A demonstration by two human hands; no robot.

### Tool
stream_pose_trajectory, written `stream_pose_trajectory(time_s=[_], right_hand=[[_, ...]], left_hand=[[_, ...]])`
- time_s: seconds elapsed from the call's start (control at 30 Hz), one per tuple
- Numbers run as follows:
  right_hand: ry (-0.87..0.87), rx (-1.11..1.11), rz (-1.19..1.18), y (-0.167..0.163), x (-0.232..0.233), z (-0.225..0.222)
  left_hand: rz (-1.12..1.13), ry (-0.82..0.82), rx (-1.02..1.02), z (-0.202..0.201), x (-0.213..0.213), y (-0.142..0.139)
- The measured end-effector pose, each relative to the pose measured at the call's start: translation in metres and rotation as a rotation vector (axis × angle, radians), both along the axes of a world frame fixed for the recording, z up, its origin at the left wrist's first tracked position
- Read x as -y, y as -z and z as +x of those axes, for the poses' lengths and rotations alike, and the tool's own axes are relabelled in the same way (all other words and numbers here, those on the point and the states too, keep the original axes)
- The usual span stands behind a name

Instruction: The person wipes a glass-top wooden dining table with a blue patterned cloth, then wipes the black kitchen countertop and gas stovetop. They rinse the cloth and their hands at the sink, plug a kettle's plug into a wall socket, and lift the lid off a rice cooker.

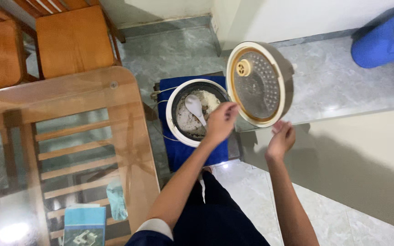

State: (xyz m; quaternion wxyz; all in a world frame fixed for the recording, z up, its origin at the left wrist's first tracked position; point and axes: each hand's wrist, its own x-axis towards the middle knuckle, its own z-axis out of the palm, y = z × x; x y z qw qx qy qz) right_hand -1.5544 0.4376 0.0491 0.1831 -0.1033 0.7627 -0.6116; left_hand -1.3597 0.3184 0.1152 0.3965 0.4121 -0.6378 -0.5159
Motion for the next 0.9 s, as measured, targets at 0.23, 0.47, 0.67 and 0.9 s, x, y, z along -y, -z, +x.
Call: stream_pose_trajectory(time_s=[0.23, 0.47, 0.67, 0.9], right_hand=[[-0.146, 0.202, 0.047, 0.071, -0.009, 0.035], [-0.578, -0.244, 0.661, 0.064, 0.025, 0.096], [-0.619, -0.4, 0.768, 0.07, 0.044, 0.106], [-0.495, -0.502, 0.732, 0.067, 0.055, 0.095]], left_hand=[[-0.051, -0.27, 0.381, 0.123, 0.045, 0.088], [-0.289, -0.286, 0.639, 0.141, 0.089, 0.117], [-0.251, -0.139, 0.909, 0.135, 0.119, 0.134], [0.022, 0.122, 1.245, 0.145, 0.114, 0.124]])
